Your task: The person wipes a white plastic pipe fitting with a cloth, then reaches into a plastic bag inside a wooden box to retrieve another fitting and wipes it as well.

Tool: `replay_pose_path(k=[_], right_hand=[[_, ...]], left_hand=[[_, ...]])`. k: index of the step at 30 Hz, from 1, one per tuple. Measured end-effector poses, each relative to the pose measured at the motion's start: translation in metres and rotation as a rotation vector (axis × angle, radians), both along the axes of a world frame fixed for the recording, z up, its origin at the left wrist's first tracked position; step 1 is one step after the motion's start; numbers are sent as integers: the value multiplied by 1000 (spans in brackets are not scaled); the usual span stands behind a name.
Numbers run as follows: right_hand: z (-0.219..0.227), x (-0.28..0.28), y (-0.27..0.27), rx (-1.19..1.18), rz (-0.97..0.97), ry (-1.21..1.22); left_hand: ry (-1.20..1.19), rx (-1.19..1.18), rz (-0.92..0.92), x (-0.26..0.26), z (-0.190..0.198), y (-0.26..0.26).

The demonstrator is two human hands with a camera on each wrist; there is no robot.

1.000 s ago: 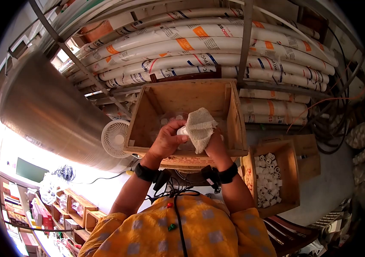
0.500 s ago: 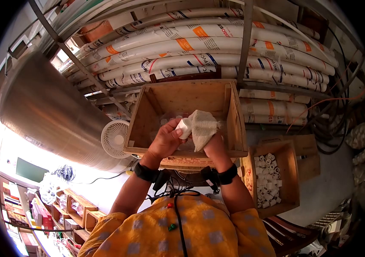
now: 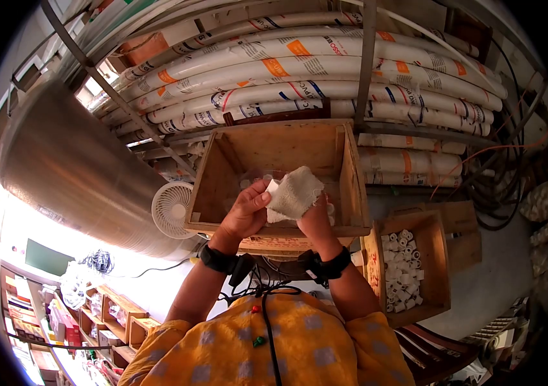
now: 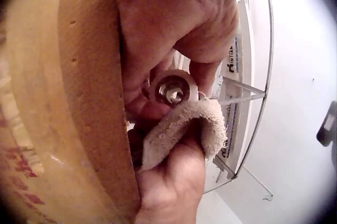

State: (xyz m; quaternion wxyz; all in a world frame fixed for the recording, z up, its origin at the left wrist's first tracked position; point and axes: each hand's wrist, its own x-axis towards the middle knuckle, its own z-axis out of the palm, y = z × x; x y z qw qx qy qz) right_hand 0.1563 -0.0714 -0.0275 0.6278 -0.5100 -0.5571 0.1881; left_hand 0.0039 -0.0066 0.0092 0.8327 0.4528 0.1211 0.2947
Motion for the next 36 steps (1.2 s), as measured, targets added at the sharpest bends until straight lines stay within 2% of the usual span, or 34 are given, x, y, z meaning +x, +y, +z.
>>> replay_pose_path(k=[5, 8, 10, 14, 17, 20, 22, 25, 28, 32, 36], right_hand=[[-15, 7, 2, -54, 46, 232], [17, 1, -7, -48, 139, 255], [29, -3, -11, -71, 231, 292], [29, -7, -9, 8, 230, 264], [24, -6, -7, 24, 214, 252], [17, -3, -4, 33, 156, 206], [11, -1, 0, -11, 107, 226], [17, -2, -3, 17, 239, 617], [24, 1, -5, -22, 153, 272], [25, -8, -7, -6, 193, 271], [22, -6, -5, 15, 202, 213]], left_hand=[[-17, -84, 8, -3, -5, 4], [-97, -127, -54, -5, -17, 13], [-72, -138, -37, -4, -11, 9], [-47, -157, -12, -3, -10, 6], [-24, -7, -35, -3, -2, 2], [-47, -71, -82, -2, 0, 0], [-34, -53, -49, -1, -1, 0], [-60, -121, -47, -1, 1, 2], [-110, -165, -79, -5, -6, 7], [-74, -196, -29, -4, -2, 3], [-68, -112, -56, -6, -8, 7]])
